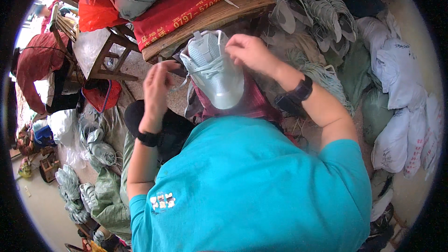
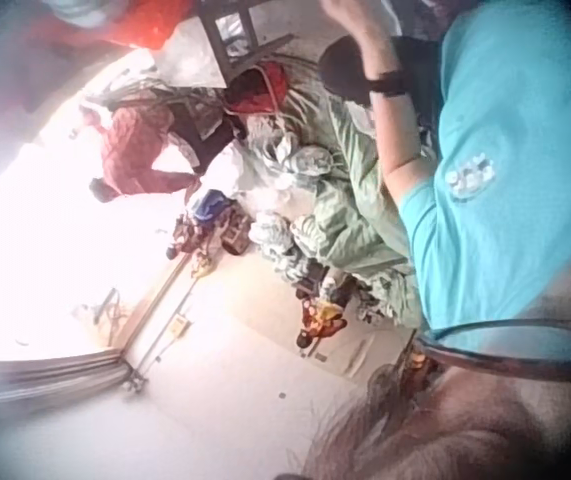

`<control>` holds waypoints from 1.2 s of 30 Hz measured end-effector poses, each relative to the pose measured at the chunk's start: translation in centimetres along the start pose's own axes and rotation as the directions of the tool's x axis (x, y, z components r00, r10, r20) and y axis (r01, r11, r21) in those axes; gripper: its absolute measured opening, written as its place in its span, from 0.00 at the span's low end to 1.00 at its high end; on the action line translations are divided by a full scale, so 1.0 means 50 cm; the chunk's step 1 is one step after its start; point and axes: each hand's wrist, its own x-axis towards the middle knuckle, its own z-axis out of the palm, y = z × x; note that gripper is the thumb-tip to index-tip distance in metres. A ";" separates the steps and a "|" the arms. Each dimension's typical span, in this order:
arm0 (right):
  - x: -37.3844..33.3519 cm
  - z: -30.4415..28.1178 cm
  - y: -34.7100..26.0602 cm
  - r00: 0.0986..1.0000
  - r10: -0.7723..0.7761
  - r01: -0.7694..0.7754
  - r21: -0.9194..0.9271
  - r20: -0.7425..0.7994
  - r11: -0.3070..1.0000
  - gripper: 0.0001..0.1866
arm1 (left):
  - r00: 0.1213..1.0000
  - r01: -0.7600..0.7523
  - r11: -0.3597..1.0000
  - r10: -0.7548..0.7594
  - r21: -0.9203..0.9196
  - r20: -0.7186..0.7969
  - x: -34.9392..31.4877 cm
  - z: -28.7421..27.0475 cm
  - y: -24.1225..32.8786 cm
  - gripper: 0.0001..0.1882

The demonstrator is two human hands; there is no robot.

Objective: The person laces a light green sneaker by hand, threading the laces through the eyelets and tying a knot. They then pick up a second sneaker and begin the same lacing process.

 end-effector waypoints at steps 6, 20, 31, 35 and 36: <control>0.009 -0.011 0.003 0.997 -0.031 0.052 -0.302 0.075 0.952 0.06 | 0.977 0.117 0.992 -0.108 -0.041 0.183 -0.022 0.074 -0.039 0.18; -0.001 0.044 -0.102 0.836 -0.215 0.484 -0.863 0.505 -0.144 0.06 | 0.976 0.125 0.976 -0.154 0.180 0.156 -0.016 0.076 -0.047 0.17; 0.080 -0.025 -0.155 0.663 -0.223 0.742 -0.667 0.715 0.069 0.20 | 0.831 -0.543 0.319 0.334 0.777 0.444 0.029 0.059 0.074 0.12; 0.103 -0.045 -0.159 0.631 -0.116 0.772 -0.609 0.767 0.181 0.17 | 0.775 -0.598 0.471 0.136 0.648 0.617 0.058 0.041 0.093 0.20; 0.104 -0.049 -0.152 0.617 -0.131 0.785 -0.594 0.776 0.176 0.16 | 0.791 -0.549 0.509 0.063 0.663 0.608 0.062 0.040 0.098 0.18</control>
